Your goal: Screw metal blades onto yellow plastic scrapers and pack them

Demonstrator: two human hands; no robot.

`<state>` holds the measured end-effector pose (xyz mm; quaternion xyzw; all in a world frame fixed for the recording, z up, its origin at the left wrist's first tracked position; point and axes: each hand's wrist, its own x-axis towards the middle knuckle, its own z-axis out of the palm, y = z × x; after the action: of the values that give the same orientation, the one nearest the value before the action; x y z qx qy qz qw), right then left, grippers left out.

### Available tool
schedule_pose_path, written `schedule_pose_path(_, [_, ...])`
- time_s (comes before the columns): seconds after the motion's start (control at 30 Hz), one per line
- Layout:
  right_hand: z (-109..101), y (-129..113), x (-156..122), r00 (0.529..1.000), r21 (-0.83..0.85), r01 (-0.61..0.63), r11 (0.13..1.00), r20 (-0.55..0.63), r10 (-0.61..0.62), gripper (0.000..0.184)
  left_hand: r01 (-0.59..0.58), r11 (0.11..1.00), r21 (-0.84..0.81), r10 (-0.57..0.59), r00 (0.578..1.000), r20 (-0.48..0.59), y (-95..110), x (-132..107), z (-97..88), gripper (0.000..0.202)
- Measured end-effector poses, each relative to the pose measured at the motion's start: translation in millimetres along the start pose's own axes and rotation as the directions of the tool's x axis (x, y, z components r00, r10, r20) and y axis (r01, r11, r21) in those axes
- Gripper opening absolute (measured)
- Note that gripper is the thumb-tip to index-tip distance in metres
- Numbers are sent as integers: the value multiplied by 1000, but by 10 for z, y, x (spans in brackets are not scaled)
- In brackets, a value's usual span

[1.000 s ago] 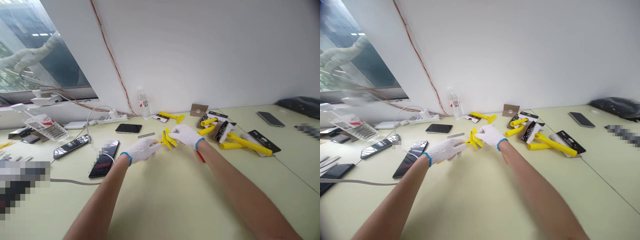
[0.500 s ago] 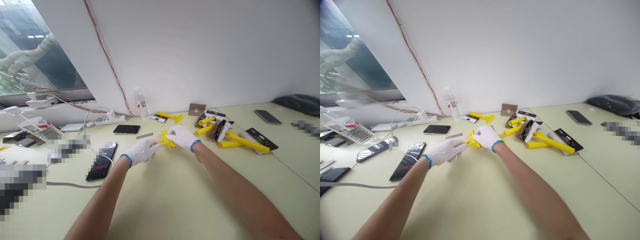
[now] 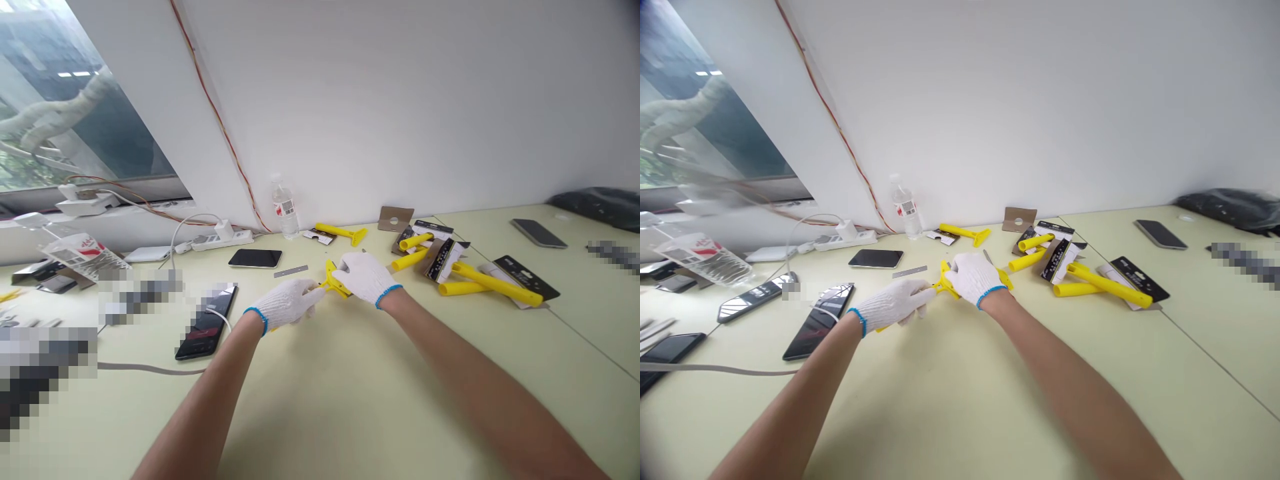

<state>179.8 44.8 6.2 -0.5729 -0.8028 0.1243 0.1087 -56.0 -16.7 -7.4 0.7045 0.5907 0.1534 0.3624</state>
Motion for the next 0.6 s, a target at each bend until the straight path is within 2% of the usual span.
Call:
schedule_pose_path(0.27, [-3,-50,-43,998,-66,-49,997,-33,47,28,65,998,22,-67,995,77,-34,1,-4,61])
schedule_pose_path(0.37, [-55,-18,-25,996,-2,-18,1000,-82,18,32,76,997,23,-78,993,87,-51,10,-18,62])
schedule_pose_path(0.47, [-126,73,10,989,94,-43,995,-137,56,34,84,996,17,-85,992,89,-65,16,-32,63])
schedule_pose_path(0.53, [-164,155,37,991,130,-57,990,-116,72,35,87,996,11,-88,993,85,-71,18,-36,63])
schedule_pose_path(0.6, [-188,226,54,999,159,-49,986,-1,50,40,87,996,3,-87,993,79,-76,19,-34,62])
